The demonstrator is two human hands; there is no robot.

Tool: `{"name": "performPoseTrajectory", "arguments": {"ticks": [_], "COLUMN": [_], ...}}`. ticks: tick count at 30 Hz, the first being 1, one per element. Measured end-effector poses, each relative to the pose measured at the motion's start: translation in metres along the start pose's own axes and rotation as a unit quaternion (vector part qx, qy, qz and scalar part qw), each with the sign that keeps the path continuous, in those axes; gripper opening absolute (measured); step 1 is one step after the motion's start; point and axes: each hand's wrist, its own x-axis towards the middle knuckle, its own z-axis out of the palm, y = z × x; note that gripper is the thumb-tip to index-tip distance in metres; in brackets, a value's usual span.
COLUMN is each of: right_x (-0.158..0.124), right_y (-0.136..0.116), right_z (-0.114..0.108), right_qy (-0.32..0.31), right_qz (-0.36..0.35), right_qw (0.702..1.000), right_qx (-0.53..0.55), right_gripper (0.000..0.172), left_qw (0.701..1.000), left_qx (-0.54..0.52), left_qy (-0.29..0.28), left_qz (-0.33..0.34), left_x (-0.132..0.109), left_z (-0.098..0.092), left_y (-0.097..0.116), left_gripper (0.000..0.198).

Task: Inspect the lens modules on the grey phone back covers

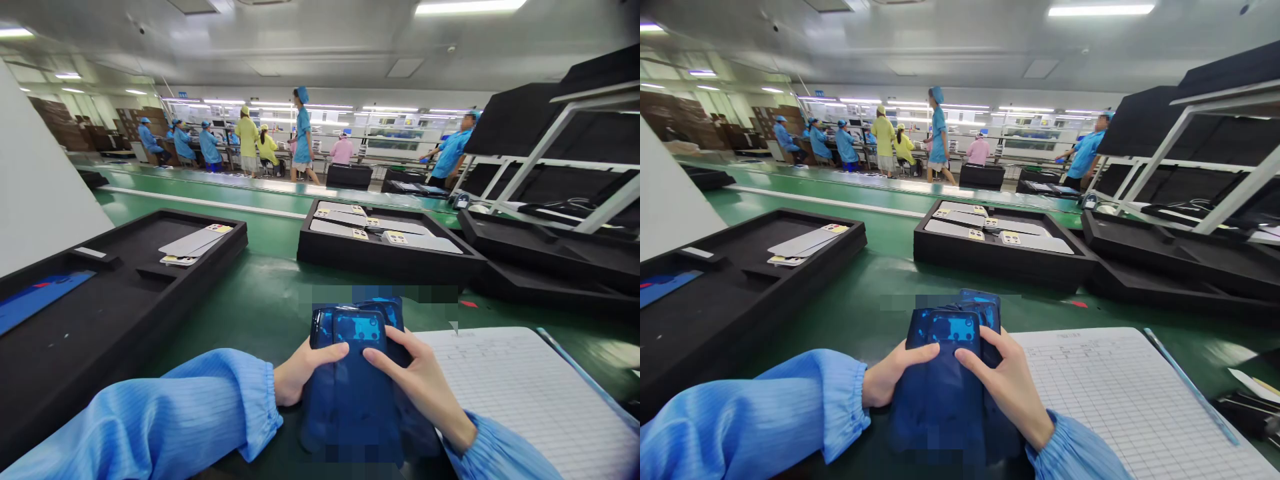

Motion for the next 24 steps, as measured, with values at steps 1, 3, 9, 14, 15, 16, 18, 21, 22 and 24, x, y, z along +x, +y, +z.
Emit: {"name": "performPoseTrajectory", "arguments": {"ticks": [1, 3, 9, 14, 15, 16, 18, 21, 22, 24], "right_x": [0.000, 0.001, 0.004, 0.008, 0.009, 0.009, 0.008, 0.007, 0.007, 0.007], "right_y": [0.000, 0.001, 0.009, 0.013, 0.013, 0.012, 0.011, 0.009, 0.008, 0.007], "right_z": [0.000, -0.001, -0.009, -0.020, -0.021, -0.022, -0.022, -0.017, -0.015, -0.011], "right_qy": [0.000, 0.006, 0.076, 0.142, 0.155, 0.168, 0.176, 0.149, 0.140, 0.129], "right_qz": [-0.001, -0.003, 0.042, 0.034, 0.027, 0.020, 0.007, 0.005, 0.004, -0.008], "right_qw": [1.000, 1.000, 0.991, 0.979, 0.979, 0.979, 0.980, 0.985, 0.986, 0.989], "right_qx": [0.004, 0.015, 0.099, 0.142, 0.131, 0.115, 0.087, 0.084, 0.085, 0.075], "right_gripper": [0.026, 0.025, 0.028, 0.024, 0.022, 0.022, 0.023, 0.028, 0.031, 0.038], "left_qw": [0.999, 0.997, 0.993, 0.994, 0.993, 0.992, 0.991, 0.992, 0.992, 0.992], "left_qx": [-0.013, -0.027, -0.034, -0.054, -0.058, -0.060, -0.063, -0.060, -0.058, -0.056], "left_qy": [0.016, 0.035, 0.064, -0.027, -0.054, -0.074, -0.081, -0.076, -0.077, -0.080], "left_qz": [-0.026, -0.062, -0.090, -0.093, -0.090, -0.087, -0.084, -0.082, -0.081, -0.079], "left_x": [-0.001, -0.001, 0.001, 0.003, 0.003, 0.003, 0.002, 0.002, 0.002, 0.002], "left_z": [0.001, 0.001, -0.003, -0.005, -0.005, -0.005, -0.005, -0.005, -0.006, -0.007], "left_y": [0.001, 0.004, 0.004, 0.003, 0.003, 0.002, 0.002, 0.001, 0.001, 0.000], "left_gripper": [0.030, 0.025, 0.016, 0.038, 0.044, 0.047, 0.049, 0.047, 0.047, 0.048]}}
